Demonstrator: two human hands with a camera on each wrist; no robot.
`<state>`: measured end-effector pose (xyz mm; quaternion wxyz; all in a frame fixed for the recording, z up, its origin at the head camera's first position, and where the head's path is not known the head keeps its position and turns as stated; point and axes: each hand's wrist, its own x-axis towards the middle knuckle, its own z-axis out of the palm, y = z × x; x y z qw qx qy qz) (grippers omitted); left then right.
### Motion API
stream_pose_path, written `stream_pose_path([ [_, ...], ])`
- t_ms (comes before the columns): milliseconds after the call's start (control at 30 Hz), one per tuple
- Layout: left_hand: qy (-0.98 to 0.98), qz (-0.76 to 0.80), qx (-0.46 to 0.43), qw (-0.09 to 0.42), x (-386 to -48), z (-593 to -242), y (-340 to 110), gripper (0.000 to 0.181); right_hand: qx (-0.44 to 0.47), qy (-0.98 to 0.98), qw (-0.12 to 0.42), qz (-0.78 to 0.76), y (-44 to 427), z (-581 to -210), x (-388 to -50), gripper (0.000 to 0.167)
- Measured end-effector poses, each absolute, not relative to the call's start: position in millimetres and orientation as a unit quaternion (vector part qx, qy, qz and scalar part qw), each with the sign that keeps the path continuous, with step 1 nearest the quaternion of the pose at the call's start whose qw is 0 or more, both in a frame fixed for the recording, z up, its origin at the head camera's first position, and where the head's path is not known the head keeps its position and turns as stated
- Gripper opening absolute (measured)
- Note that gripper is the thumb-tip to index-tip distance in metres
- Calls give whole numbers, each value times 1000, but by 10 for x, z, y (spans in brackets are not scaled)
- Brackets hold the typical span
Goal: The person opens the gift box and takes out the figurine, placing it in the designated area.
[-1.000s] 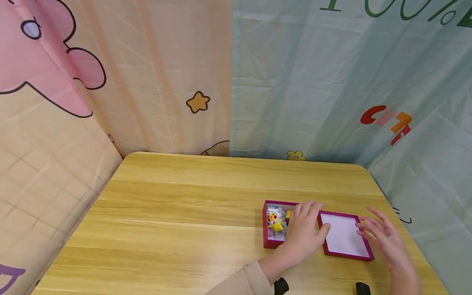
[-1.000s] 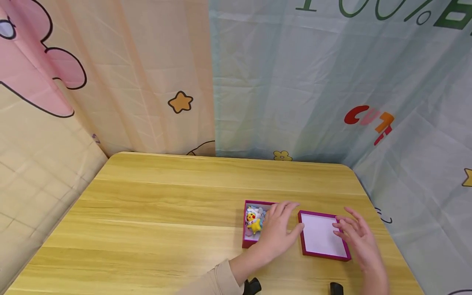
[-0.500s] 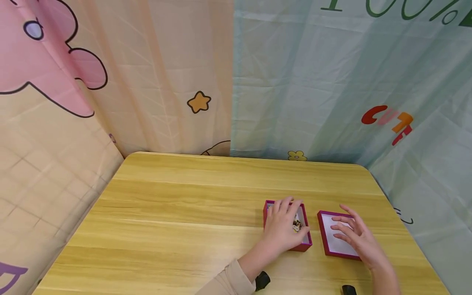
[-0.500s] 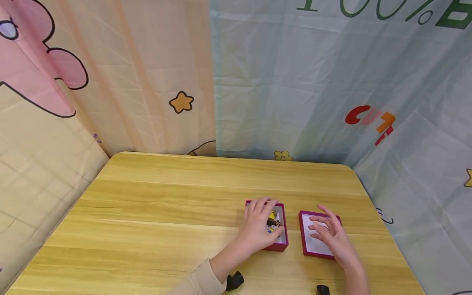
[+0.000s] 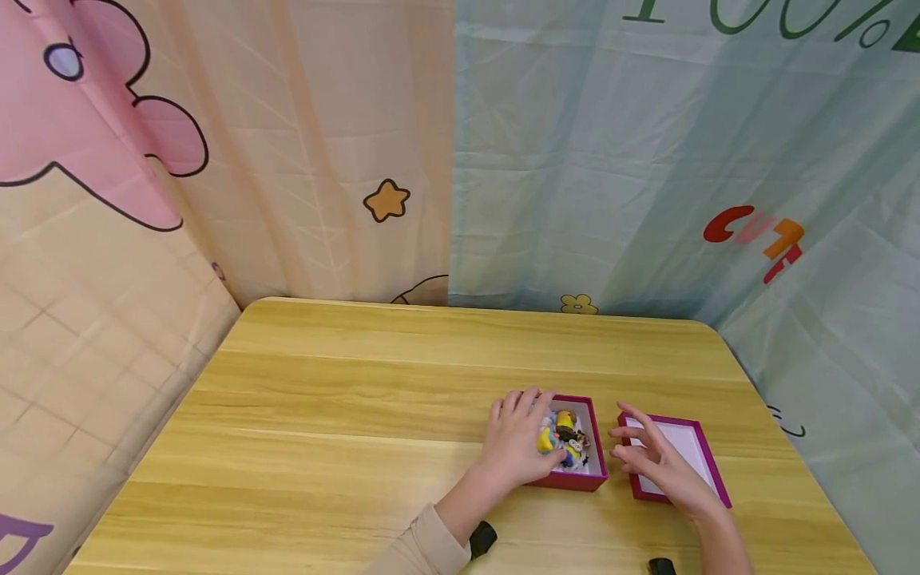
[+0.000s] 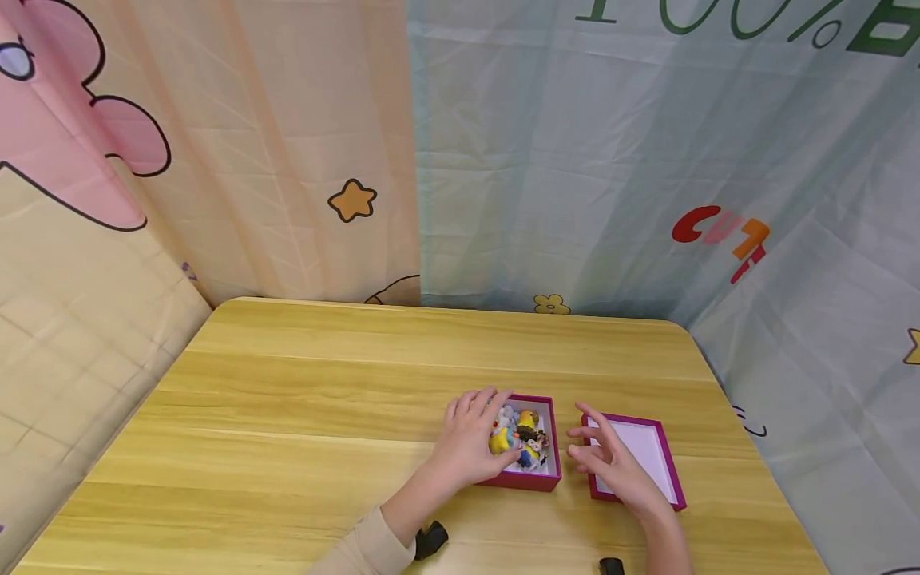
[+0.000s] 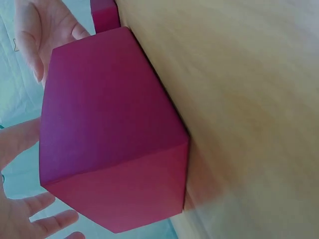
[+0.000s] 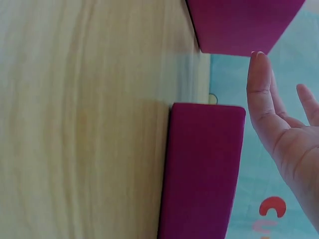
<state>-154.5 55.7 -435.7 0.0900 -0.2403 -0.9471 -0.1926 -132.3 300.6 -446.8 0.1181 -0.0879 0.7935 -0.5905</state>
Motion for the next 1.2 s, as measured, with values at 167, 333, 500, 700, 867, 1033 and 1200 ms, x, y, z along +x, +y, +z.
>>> stream_pose_path([
  [167,-952,-178,-233,82,-1543,-4392,500,80,-77,800,147,-577,2936,-4454,-1370,65],
  [333,-958,-159,-224,80,-1543,-4424,462,83,-72,812,166,-555,2896,-4449,-1402,66],
  [500,-961,-150,-220,81,-1545,-4436,431,83,-88,813,183,-546,2875,-4463,-1435,67],
  [700,-965,-132,-213,75,-1556,-4432,410,84,-114,807,196,-545,2874,-4506,-1462,67],
  [867,-967,-122,-209,80,-1578,-4445,406,84,-117,809,203,-538,2878,-4524,-1479,69],
  [1033,-969,-119,-205,74,-1605,-4462,414,84,-107,819,203,-526,2885,-4531,-1486,70],
  [1200,-970,-120,-204,58,-1634,-4457,422,83,-102,816,208,-530,2892,-4544,-1497,71],
])
